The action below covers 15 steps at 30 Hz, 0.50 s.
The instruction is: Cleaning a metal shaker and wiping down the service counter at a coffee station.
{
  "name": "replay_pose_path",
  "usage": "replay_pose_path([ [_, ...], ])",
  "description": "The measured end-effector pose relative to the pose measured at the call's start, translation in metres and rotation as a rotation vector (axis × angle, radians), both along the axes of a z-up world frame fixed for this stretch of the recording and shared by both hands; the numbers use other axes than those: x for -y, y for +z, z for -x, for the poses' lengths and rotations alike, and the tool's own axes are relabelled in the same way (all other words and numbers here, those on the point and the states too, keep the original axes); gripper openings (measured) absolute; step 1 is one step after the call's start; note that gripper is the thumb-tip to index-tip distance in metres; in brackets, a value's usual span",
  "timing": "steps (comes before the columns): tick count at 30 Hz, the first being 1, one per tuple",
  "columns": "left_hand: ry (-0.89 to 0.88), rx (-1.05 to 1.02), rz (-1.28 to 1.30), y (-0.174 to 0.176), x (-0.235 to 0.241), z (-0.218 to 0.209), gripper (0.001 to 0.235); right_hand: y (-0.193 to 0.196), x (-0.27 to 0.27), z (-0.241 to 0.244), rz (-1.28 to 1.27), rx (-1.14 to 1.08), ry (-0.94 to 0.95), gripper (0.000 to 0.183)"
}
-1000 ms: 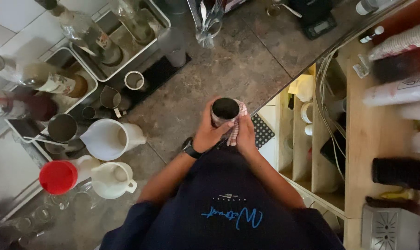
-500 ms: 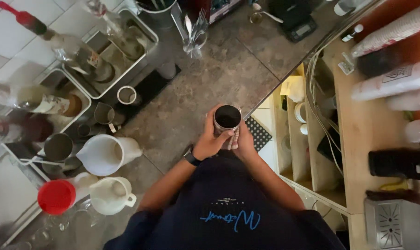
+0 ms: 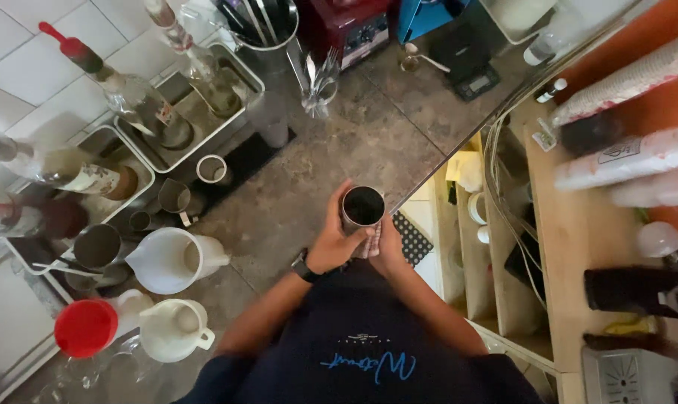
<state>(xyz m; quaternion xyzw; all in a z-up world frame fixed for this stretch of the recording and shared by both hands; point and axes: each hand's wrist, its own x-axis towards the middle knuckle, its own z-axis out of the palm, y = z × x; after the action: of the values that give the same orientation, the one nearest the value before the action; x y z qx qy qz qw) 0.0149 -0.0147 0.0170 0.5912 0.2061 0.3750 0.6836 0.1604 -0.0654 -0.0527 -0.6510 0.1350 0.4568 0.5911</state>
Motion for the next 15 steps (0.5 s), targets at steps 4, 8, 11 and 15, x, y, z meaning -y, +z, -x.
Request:
replay_pose_path([
  [4, -0.002, -0.028, -0.008, 0.003, -0.015, 0.004, 0.089, 0.031, 0.011, 0.045, -0.486, -0.337, -0.260, 0.071],
  [8, 0.050, -0.014, 0.041, -0.005, -0.024, 0.009, 0.095, 0.016, 0.026, 0.025, -0.066, 0.686, 0.687, 0.044],
  [11, 0.072, 0.009, 0.063, -0.002, -0.025, 0.013, 0.094, 0.031, 0.030, 0.030, 0.060, 0.408, 0.444, 0.059],
  [15, 0.087, -0.126, 0.020, 0.028, -0.019, 0.013, 0.085, -0.021, 0.033, 0.016, -0.274, 0.598, 0.352, 0.027],
])
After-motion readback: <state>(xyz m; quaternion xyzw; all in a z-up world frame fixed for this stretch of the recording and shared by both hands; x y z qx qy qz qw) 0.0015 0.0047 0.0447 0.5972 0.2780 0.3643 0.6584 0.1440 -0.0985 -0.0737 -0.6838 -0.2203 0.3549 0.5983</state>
